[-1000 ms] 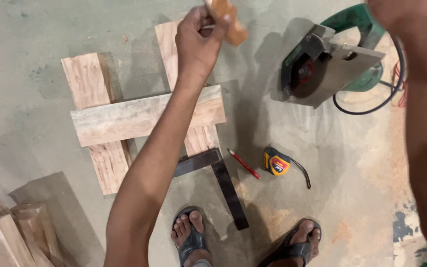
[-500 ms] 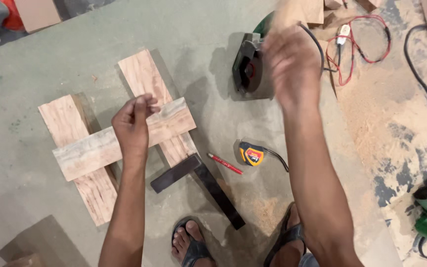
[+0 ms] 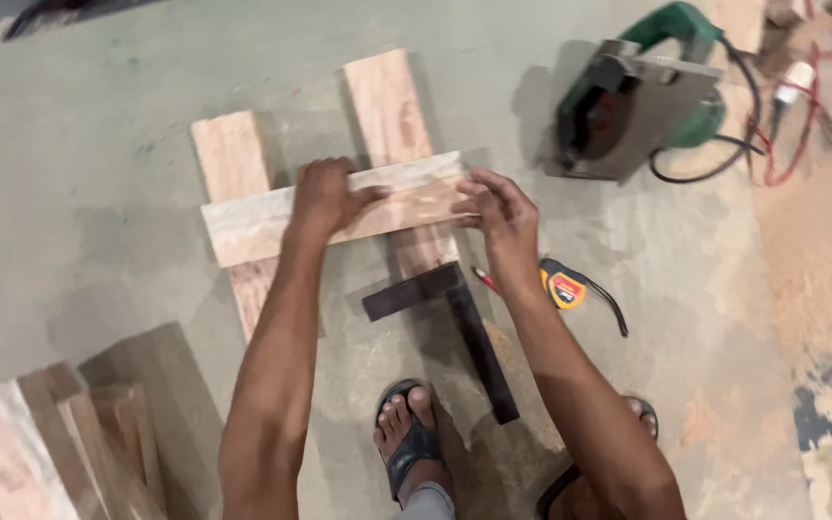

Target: The person measures and marks wooden planks with a tape measure and square, then cuts them to size using a circular saw. After cutting, the person sits on the floor and sands the edges of the wood pieces using an orbital sander.

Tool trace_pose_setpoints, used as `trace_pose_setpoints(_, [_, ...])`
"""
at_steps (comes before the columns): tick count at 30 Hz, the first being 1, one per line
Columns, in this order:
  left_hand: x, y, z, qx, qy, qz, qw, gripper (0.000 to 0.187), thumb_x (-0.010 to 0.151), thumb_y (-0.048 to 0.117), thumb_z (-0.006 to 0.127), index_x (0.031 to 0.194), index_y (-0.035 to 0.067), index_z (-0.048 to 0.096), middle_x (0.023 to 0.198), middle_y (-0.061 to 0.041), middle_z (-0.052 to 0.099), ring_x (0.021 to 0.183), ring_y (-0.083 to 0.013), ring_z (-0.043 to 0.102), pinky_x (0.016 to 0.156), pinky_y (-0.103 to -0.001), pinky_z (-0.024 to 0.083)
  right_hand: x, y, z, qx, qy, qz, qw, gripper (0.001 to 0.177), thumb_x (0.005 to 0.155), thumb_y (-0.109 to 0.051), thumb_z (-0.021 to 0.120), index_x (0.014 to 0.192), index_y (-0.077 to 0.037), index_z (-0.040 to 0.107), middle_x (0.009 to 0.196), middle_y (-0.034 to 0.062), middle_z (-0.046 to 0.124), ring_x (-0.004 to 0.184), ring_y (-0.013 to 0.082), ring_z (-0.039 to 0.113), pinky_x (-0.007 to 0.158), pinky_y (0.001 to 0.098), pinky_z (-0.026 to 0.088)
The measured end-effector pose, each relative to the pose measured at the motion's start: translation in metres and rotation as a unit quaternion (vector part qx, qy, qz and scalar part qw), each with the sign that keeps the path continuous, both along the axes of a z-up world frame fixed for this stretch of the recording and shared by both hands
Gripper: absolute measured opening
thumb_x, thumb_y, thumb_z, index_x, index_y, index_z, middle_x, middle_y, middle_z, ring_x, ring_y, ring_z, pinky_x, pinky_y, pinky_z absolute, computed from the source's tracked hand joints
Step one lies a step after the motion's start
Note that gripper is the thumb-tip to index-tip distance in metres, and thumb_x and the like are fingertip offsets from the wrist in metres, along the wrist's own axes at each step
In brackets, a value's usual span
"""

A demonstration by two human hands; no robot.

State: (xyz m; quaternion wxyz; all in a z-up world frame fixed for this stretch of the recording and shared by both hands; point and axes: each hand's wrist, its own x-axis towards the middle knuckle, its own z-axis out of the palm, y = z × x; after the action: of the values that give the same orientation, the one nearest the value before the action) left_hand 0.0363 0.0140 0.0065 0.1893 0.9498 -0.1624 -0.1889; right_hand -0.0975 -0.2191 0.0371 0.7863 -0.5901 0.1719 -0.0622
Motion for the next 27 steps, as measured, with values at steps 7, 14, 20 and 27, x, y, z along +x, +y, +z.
trace_pose_setpoints(7, [-0.086, 0.0, 0.022, -0.12, -0.231, 0.054, 0.964, 0.066, 0.074, 0.03, 0.091, 0.123, -0.002, 0.061, 0.119, -0.02, 0.062, 0.113, -0.0366, 0.055, 0.105, -0.053, 0.039, -0.022, 0.018, -0.044, -0.203, -0.017, -0.135, 0.97, 0.036, 0.111, -0.022, 0.059, 0.136, 0.004, 0.061, 0.104, 0.0081, 0.06, 0.091, 0.0122, 0.055, 0.084, 0.0266, 0.05])
trace_pose_setpoints(14, [-0.125, 0.0, 0.029, -0.118, -0.285, 0.056, 0.949, 0.06, 0.075, 0.015, 0.088, 0.124, 0.0, 0.057, 0.122, -0.016, 0.06, 0.118, -0.0355, 0.054, 0.107, -0.051, 0.038, -0.029, 0.024, -0.046, -0.201, -0.062, -0.087, 0.974, 0.036, 0.11, -0.019, 0.043, 0.128, 0.005, 0.062, 0.121, 0.0125, 0.065, 0.106, 0.016, 0.061, 0.095, 0.032, 0.052])
trace_pose_setpoints(20, [-0.117, 0.01, 0.045, -0.028, -0.161, 0.016, 0.986, 0.054, 0.067, 0.011, 0.089, 0.115, 0.006, 0.063, 0.113, -0.012, 0.061, 0.113, -0.0306, 0.056, 0.107, -0.046, 0.04, -0.033, 0.012, -0.05, -0.151, -0.028, -0.081, 0.985, 0.043, 0.109, -0.023, 0.038, 0.121, 0.006, 0.066, 0.117, 0.0138, 0.068, 0.109, 0.0197, 0.064, 0.098, 0.0352, 0.052])
trace_pose_setpoints(27, [-0.11, 0.018, 0.037, -0.051, -0.225, -0.035, 0.972, 0.056, 0.06, 0.014, 0.091, 0.112, 0.007, 0.069, 0.111, -0.01, 0.069, 0.107, -0.029, 0.064, 0.098, -0.045, 0.047, -0.041, 0.007, -0.058, -0.144, -0.03, -0.07, 0.987, 0.044, 0.108, -0.024, 0.04, 0.118, 0.007, 0.068, 0.114, 0.0135, 0.07, 0.106, 0.0201, 0.066, 0.098, 0.037, 0.055])
